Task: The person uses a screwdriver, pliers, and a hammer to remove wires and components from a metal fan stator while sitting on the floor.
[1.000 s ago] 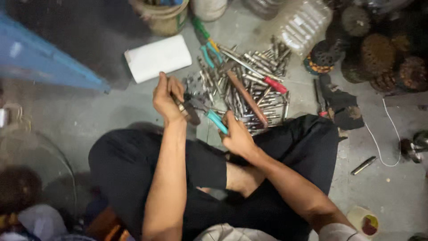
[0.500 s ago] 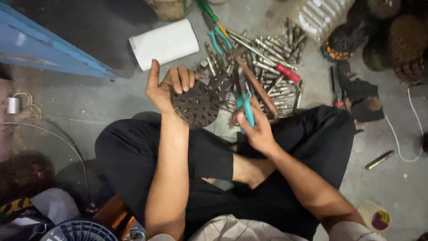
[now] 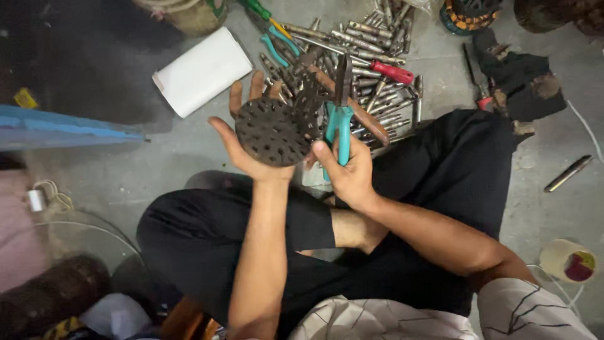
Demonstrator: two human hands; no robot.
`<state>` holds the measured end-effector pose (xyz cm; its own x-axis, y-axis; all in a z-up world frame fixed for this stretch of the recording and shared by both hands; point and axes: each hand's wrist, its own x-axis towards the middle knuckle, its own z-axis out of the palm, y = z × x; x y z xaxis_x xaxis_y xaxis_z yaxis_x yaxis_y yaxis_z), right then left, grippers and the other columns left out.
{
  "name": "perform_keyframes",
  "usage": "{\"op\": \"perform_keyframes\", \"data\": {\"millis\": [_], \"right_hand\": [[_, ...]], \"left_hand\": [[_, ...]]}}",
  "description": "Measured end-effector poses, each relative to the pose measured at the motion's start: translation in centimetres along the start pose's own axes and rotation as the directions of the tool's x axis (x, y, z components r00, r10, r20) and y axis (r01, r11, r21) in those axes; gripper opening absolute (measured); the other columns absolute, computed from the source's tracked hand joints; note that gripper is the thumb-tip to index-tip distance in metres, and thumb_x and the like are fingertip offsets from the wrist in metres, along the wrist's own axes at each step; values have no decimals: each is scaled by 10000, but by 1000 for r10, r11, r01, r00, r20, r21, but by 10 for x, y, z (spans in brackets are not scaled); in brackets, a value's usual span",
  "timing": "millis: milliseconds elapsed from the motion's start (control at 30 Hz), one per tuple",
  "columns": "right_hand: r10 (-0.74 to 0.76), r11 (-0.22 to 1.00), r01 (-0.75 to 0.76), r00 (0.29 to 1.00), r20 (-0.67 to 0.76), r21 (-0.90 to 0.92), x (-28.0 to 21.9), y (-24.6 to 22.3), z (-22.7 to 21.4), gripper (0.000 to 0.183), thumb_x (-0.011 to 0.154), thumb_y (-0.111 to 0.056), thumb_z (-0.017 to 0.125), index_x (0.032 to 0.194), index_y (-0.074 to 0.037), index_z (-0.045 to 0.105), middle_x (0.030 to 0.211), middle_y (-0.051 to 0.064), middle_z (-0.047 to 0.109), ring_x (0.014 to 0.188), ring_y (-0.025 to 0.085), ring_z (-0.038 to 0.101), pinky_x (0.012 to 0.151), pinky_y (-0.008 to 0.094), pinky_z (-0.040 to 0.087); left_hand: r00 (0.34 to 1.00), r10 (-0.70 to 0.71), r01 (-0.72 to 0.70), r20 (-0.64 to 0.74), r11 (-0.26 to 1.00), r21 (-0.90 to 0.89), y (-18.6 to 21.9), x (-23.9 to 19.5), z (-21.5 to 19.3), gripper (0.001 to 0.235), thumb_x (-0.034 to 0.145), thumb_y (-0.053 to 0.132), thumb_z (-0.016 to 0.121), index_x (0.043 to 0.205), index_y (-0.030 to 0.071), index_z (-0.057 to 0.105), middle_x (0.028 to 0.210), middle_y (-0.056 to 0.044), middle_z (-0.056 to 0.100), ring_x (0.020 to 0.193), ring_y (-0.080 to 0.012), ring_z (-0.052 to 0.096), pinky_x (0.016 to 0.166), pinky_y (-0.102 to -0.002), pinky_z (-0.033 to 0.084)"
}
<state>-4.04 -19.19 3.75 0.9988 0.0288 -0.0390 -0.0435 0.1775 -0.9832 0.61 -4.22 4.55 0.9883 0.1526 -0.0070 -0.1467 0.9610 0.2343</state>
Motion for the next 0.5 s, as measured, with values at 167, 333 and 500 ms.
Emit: {"op": "perform_keyframes", "data": {"millis": [167,333,500], "right_hand": [[-87,960,103,994,72,-261,7,1,-6,412,1024,-184,684,752,-57,401,783,98,511,768,190,560,689,335,467],[-214,893,335,904,370,-302,13,-25,-18,236,1068,-216,570,1082,-15,692,1107,118,643,1082,253,613,993,372,473],[-231,768,444,865,446,-461,-2,-34,-22,168,1030,-182,655,1016,-18,687,1173,118,608,1150,319,571,1004,384,477]], "left_hand": [[994,97,-101,58,992,74,-12,0,-2,807,1029,669,397,1651,168,282,1664,-208,334,1523,-454,366,1270,-611,318],[991,86,-98,107,989,114,1,2,-1,804,1013,544,522,1631,71,318,1657,-220,351,1518,-437,392,1274,-580,343],[960,252,-272,123,944,187,31,8,-4,741,963,373,620,1582,40,389,1570,-195,439,1377,-316,514,1169,-473,440]]}}
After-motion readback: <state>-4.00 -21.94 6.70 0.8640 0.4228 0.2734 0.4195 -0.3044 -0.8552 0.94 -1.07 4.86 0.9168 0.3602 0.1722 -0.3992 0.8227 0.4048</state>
